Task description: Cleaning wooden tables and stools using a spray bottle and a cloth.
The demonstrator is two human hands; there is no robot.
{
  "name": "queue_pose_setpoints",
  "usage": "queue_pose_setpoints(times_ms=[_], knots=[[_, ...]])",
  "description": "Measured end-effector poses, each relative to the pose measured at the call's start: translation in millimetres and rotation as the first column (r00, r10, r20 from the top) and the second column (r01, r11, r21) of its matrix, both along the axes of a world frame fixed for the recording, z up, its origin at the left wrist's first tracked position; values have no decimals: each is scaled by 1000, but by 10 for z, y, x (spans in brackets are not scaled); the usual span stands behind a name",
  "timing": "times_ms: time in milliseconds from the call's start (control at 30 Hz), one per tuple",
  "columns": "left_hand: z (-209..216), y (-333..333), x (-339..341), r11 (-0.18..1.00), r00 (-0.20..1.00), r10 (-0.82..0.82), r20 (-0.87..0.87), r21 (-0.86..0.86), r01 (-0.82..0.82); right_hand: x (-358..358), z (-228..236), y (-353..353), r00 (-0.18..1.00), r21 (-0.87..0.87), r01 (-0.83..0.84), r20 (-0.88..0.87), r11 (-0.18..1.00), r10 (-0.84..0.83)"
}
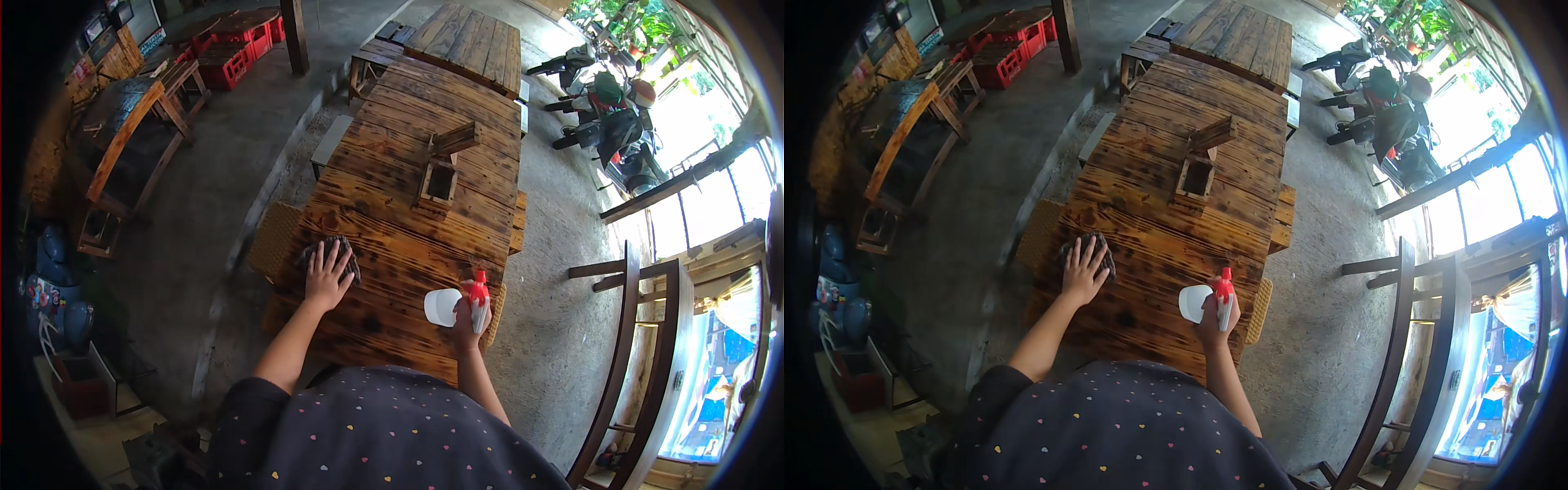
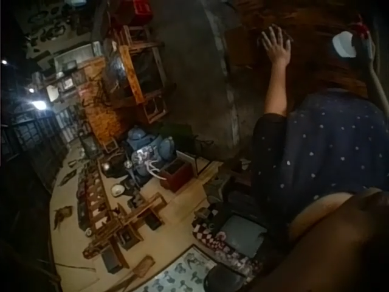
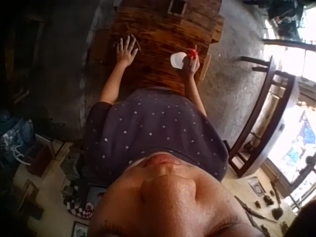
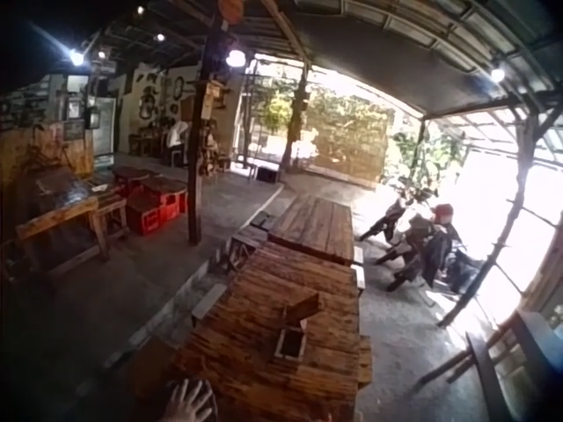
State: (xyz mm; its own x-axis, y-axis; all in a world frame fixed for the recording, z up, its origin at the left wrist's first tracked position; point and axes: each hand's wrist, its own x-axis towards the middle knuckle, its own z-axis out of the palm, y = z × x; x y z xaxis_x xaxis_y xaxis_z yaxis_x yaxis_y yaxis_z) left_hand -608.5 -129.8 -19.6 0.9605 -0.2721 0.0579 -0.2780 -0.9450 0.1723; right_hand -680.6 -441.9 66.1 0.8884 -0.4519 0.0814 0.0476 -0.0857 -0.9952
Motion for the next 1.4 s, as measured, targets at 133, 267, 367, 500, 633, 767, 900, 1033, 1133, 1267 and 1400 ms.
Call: queue_pose_setpoints(times_ms=[133, 267, 367, 500, 633, 767, 900, 1033, 1133, 1267, 1400], knots=[[-2, -212, 523, 991, 992, -129, -18, 46, 129, 51, -85, 76, 993, -24, 82, 91, 996, -79], [-4, -434, 984, 962, 963, -263, -56, 57, 266, -5, -140, 56, 997, -26, 69, 42, 997, -68], [-12, -634, 1380, 967, 971, -230, -70, 93, 236, -37, -255, 46, 993, -21, 114, 38, 993, -114], [-2, -808, 1831, 974, 976, -185, -118, 113, 198, -26, -238, 129, 985, 131, 164, 27, 978, -169], [-18, -956, 2267, 971, 980, -166, -109, 154, 182, -16, -201, 171, 974, 174, 215, 28, 961, -224], [-28, -1095, 2685, 973, 984, -159, -86, 153, 171, -52, -181, 186, 974, 117, 226, 0, 967, -227], [-60, -1252, 3030, 980, 989, -144, -43, 134, 149, -104, -299, 205, 967, 47, 254, 5, 966, -254], [-79, -1354, 3336, 987, 996, -84, -18, 134, 85, -148, -390, 236, 953, 86, 301, 22, 950, -303], [-114, -1359, 3367, 989, 998, -61, -28, 132, 64, -118, -357, 245, 954, 85, 288, 57, 954, -294], [-116, -1351, 3171, 991, 998, -64, -19, 116, 66, -134, -432, 192, 959, 50, 246, 130, 968, -250], [-63, -1214, 2752, 980, 991, -129, -43, 149, 134, -69, -411, 207, 946, 69, 258, 183, 964, -266]])
